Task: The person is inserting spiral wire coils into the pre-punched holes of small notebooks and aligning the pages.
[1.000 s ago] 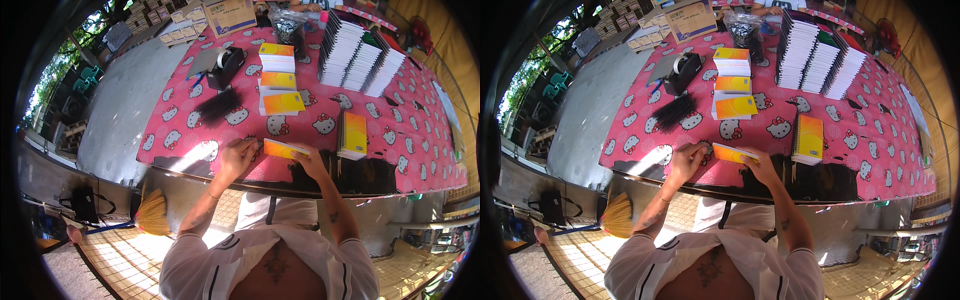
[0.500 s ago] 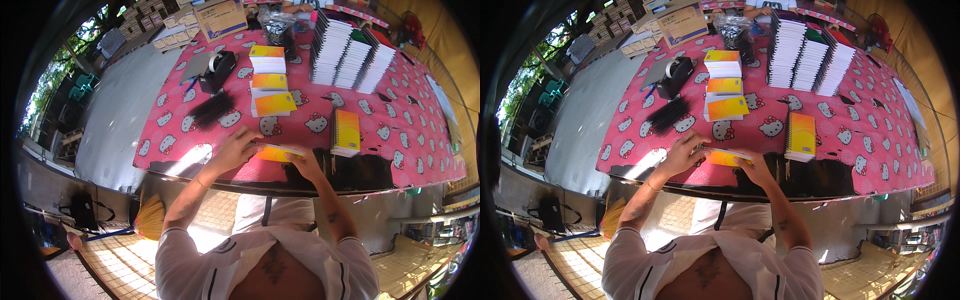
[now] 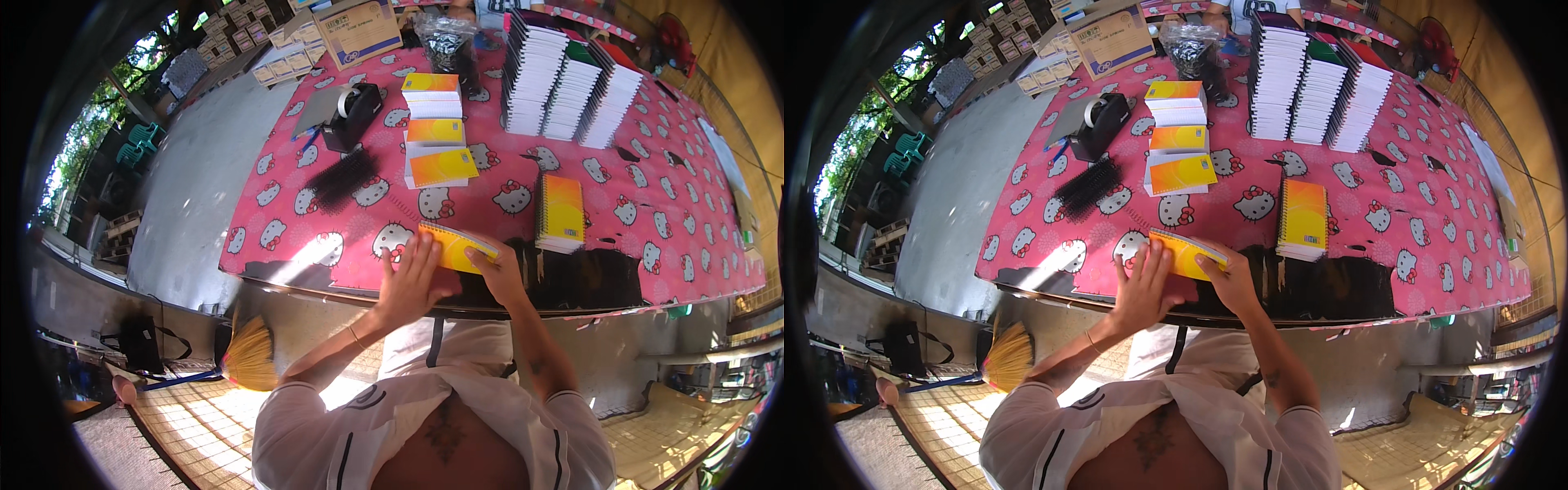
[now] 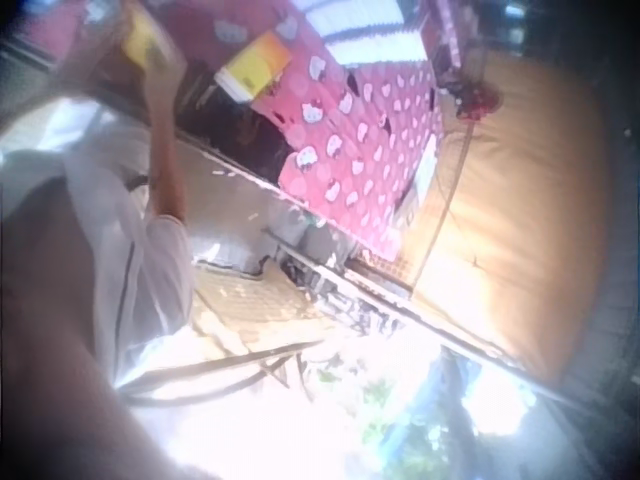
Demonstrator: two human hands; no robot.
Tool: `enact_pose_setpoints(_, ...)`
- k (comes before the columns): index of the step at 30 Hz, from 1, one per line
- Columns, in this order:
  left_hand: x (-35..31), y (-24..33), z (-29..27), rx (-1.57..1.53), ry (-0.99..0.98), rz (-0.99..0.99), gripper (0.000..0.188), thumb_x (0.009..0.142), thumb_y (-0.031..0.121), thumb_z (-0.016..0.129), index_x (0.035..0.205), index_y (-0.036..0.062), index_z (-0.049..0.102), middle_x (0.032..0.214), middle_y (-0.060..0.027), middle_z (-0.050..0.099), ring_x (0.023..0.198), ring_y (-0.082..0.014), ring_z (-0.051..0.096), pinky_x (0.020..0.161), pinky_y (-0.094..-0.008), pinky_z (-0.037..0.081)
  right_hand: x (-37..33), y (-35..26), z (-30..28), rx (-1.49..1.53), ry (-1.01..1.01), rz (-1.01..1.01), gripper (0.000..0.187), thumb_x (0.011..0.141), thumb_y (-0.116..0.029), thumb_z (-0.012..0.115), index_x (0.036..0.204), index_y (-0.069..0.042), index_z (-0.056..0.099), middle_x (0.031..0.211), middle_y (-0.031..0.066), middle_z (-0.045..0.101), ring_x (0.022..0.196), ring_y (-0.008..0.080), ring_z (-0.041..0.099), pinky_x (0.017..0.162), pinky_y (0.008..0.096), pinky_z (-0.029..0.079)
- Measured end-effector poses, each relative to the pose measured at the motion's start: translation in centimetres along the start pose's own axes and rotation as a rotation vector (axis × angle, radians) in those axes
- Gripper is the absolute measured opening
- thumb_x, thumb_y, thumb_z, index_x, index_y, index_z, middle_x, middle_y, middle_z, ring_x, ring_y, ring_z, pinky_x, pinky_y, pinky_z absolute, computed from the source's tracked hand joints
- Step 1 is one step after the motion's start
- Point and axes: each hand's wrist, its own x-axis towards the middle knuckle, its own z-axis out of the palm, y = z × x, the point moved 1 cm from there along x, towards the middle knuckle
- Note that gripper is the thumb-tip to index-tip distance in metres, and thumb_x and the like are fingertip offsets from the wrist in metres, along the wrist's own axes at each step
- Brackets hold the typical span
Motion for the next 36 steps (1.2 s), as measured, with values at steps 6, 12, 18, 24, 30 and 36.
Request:
enact_pose_setpoints(6, 5.1, -2.7, -3.1, 0.098, 0.131, -0.052, 0.097, 0.091, 0.066, 0.049, 0.148, -0.0109, 0.033, 0.155, -0.0319, 0.031, 0.149, -0.0454, 0.023, 0.114, -0.0698, -0.006, 0.3, -0.9, 0.1, -0.088, -0.09, -0.023, 0.032, 0.098, -0.015, 0.063, 0.126, 0.002, 0.064, 0.111, 0.0108, 0.072, 0.1, 0.0113, 0.064, 0.09, 0.0287, 0.051)
enact_pose_setpoints(12, 6.9, -3.2, -4.8, -0.15, 0.153, -0.12, 0.073, 0.101, 0.053, 0.04, 0.151, -0.0005, 0.034, 0.157, -0.0202, 0.035, 0.15, -0.0391, 0.025, 0.113, -0.0712, 0.003, 0.3, 0.6, 0.2, -0.081, -0.104, 0.005, 0.032, 0.097, -0.013, 0.064, 0.124, 0.003, 0.065, 0.107, 0.0109, 0.073, 0.097, 0.0114, 0.064, 0.089, 0.0281, 0.051)
enact_pose_setpoints(18, 5.1, -3.3, -4.2, -0.254, -0.367, -0.045, 0.069, 0.101, 0.049, 0.045, 0.151, 0.0022, 0.036, 0.153, -0.0179, 0.041, 0.146, -0.037, 0.033, 0.114, -0.0697, 0.004, 0.5, 2.9, -0.3, -0.13, -0.094, -0.038, 0.031, 0.096, -0.009, 0.063, 0.126, -0.001, 0.066, 0.101, 0.009, 0.073, 0.086, 0.0099, 0.061, 0.082, 0.0264, 0.051)
enact_pose_setpoints(24, 3.6, -2.0, -2.3, -0.18, -0.08, -0.044, 0.072, 0.099, 0.048, 0.049, 0.147, -0.0046, 0.039, 0.151, -0.0245, 0.041, 0.144, -0.0419, 0.035, 0.113, -0.0715, 0.001, 0.0, 2.7, -0.2, -0.135, -0.135, 0.022, 0.034, 0.093, -0.006, 0.064, 0.127, -0.003, 0.066, 0.095, 0.0092, 0.072, 0.08, 0.0081, 0.059, 0.077, 0.0256, 0.051)
enact_pose_setpoints(30, 1.1, 0.5, -2.0, -0.205, 0.087, -0.082, 0.061, 0.096, 0.037, 0.058, 0.143, -0.0009, 0.047, 0.142, -0.021, 0.052, 0.137, -0.0372, 0.045, 0.114, -0.0706, 0.005, -0.7, 2.5, -0.3, -0.202, -0.123, 0.001, 0.032, 0.094, -0.008, 0.063, 0.126, -0.002, 0.066, 0.091, 0.0099, 0.071, 0.076, 0.0087, 0.059, 0.072, 0.0264, 0.051)
enact_pose_setpoints(36, 4.3, -4.4, -3.3, -0.387, -0.116, 0.061, 0.052, 0.095, 0.029, 0.062, 0.14, 0.0056, 0.053, 0.137, -0.0126, 0.059, 0.132, -0.0301, 0.051, 0.114, -0.0703, 0.01, -0.5, 2.5, -0.3, -0.226, -0.127, -0.013, 0.031, 0.095, -0.008, 0.064, 0.125, -0.002, 0.066, 0.093, 0.0124, 0.072, 0.076, 0.0106, 0.06, 0.072, 0.0275, 0.051)
